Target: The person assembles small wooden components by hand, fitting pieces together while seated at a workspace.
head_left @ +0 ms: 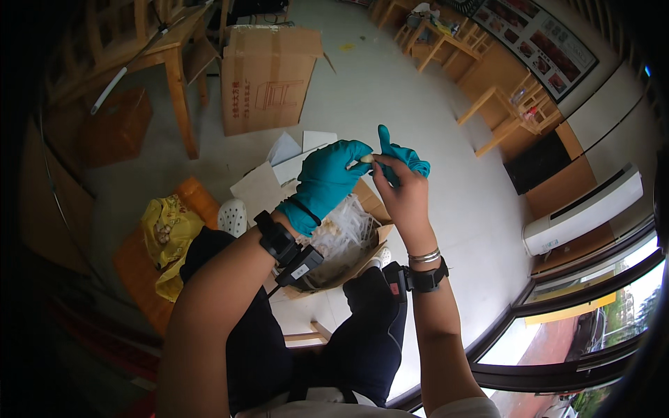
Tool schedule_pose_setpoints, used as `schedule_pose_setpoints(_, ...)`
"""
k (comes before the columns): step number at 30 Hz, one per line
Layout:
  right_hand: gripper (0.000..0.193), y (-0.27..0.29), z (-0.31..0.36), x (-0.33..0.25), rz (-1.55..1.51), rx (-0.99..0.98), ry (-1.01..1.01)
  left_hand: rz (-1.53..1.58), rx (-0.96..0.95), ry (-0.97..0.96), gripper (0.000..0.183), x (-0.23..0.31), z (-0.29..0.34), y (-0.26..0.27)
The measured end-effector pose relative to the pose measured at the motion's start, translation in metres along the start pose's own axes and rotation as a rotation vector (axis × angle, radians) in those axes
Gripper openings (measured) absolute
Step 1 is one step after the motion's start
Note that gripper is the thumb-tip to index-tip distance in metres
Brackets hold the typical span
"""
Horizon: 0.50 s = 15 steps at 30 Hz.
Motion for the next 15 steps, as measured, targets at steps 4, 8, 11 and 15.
schedule_pose_setpoints(4,0.01,-0.005,0.005,-0.011,0.209,0.113,0.155,-0.065,0.064,-0.121,0.02,0.002,0.001,0.003)
schedule_pose_setpoints(8,0.009,-0.01,0.011,-0.02,0.422,0.179,0.276,-0.105,0.026,-0.078,0.021,-0.002,0.001,0.0)
schedule_pose_setpoints(11,0.01,-0.011,0.013,-0.021,0.491,0.209,0.308,-0.063,0.018,-0.024,0.021,-0.005,0.001,0.0)
schedule_pose_setpoints(15,0.011,-0.009,0.008,-0.013,0.437,0.237,0.261,0.058,0.073,-0.003,0.02,-0.004,0.0,0.003)
Point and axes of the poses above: each hand's wrist, its own z-axis away from the middle knuckle, its own y-axis out of the back of the hand, x = y × z, the point moved 8 cm from there along -z, towards the middle knuckle, and after that the axes turned 15 degrees about -y, right-handed, at the moved point
